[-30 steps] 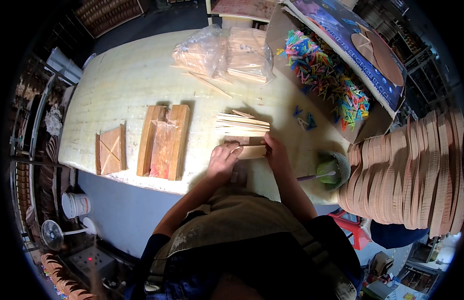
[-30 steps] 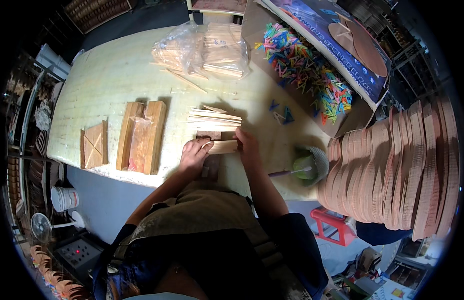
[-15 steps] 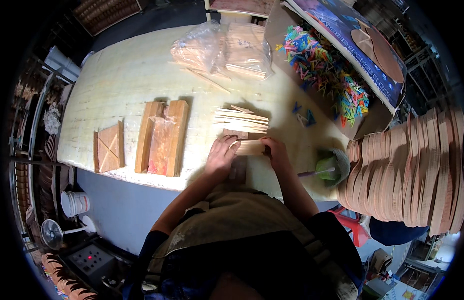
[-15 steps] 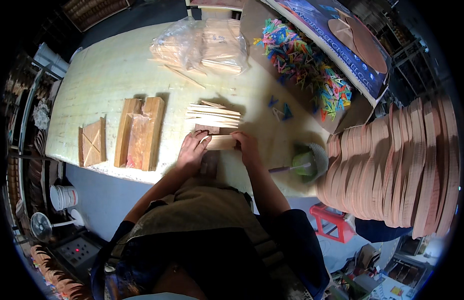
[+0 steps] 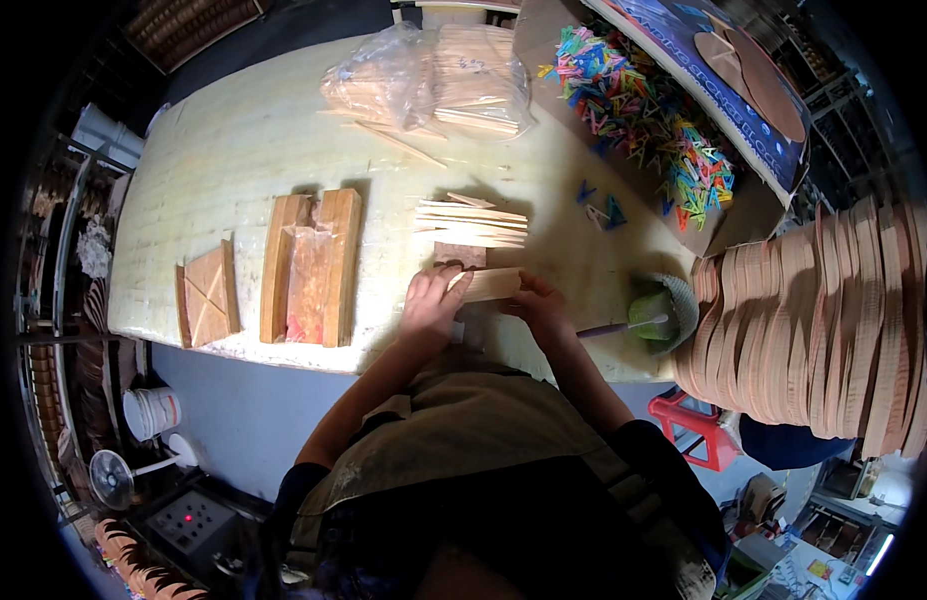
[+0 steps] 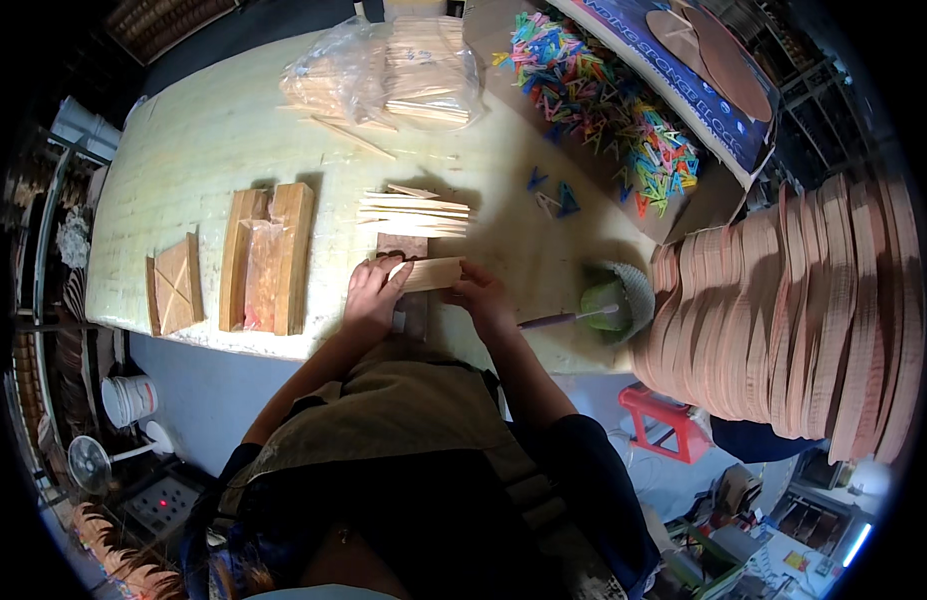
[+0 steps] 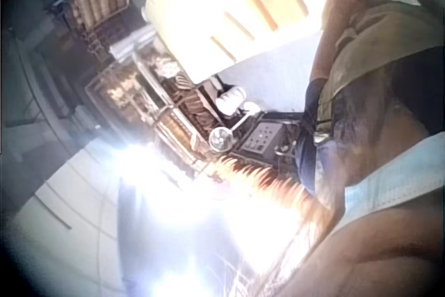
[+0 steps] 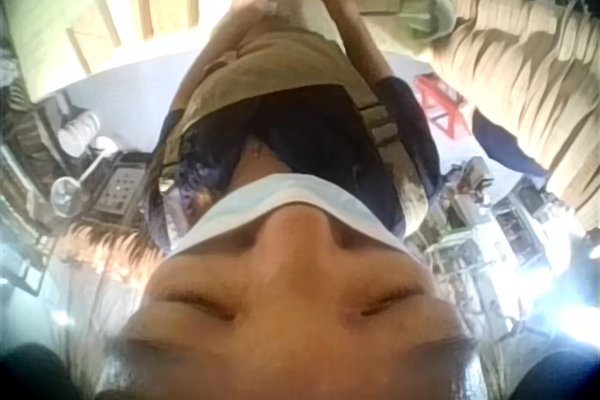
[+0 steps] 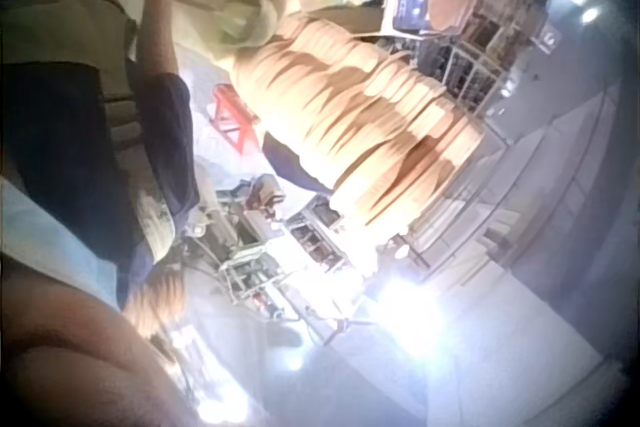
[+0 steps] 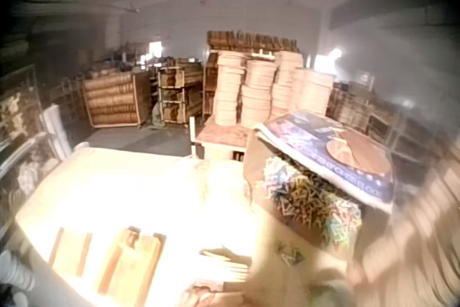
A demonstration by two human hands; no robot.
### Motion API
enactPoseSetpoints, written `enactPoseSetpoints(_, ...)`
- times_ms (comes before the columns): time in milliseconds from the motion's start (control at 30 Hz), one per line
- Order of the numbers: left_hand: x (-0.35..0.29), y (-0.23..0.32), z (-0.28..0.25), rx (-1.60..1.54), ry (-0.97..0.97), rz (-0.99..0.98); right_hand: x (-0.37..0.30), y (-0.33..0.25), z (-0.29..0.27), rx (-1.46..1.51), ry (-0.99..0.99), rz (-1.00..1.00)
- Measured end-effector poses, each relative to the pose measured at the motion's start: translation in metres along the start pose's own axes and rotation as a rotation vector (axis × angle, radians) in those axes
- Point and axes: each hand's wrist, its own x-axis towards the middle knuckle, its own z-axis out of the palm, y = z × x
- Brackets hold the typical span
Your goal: The person stacks wooden slats into rectangular frames on a workbench. They then pick up individual frames and apply a white substance to the edges using a brush. The person works in a workshop environment with stacks of materials and other workers visible in the background.
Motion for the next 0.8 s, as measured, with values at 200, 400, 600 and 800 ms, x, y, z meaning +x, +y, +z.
enactPoseSetpoints(200, 0.0, -0.002, 0.002, -0.014, -0.002, -0.007, 0.005, 0.005, 0.0, -0.035, 0.017, -0.044)
enactPoseSetpoints(400, 0.003, 0.002, -0.002, -0.04, 0.0, -0.002, 0.006, 0.001, -0.002, 0.145, 0.057, 0.011)
enactPoseSetpoints(600, 0.002, 0.001, -0.001, -0.026, 0.001, 0.0, 0.008, -0.004, -0.002, 0.082, 0.077, 0.011)
enactPoseSetpoints(800, -0.001, -0.002, 0.002, -0.041, -0.021, -0.016, 0.015, -0.004, 0.0, 0.098, 0.098, 0.019)
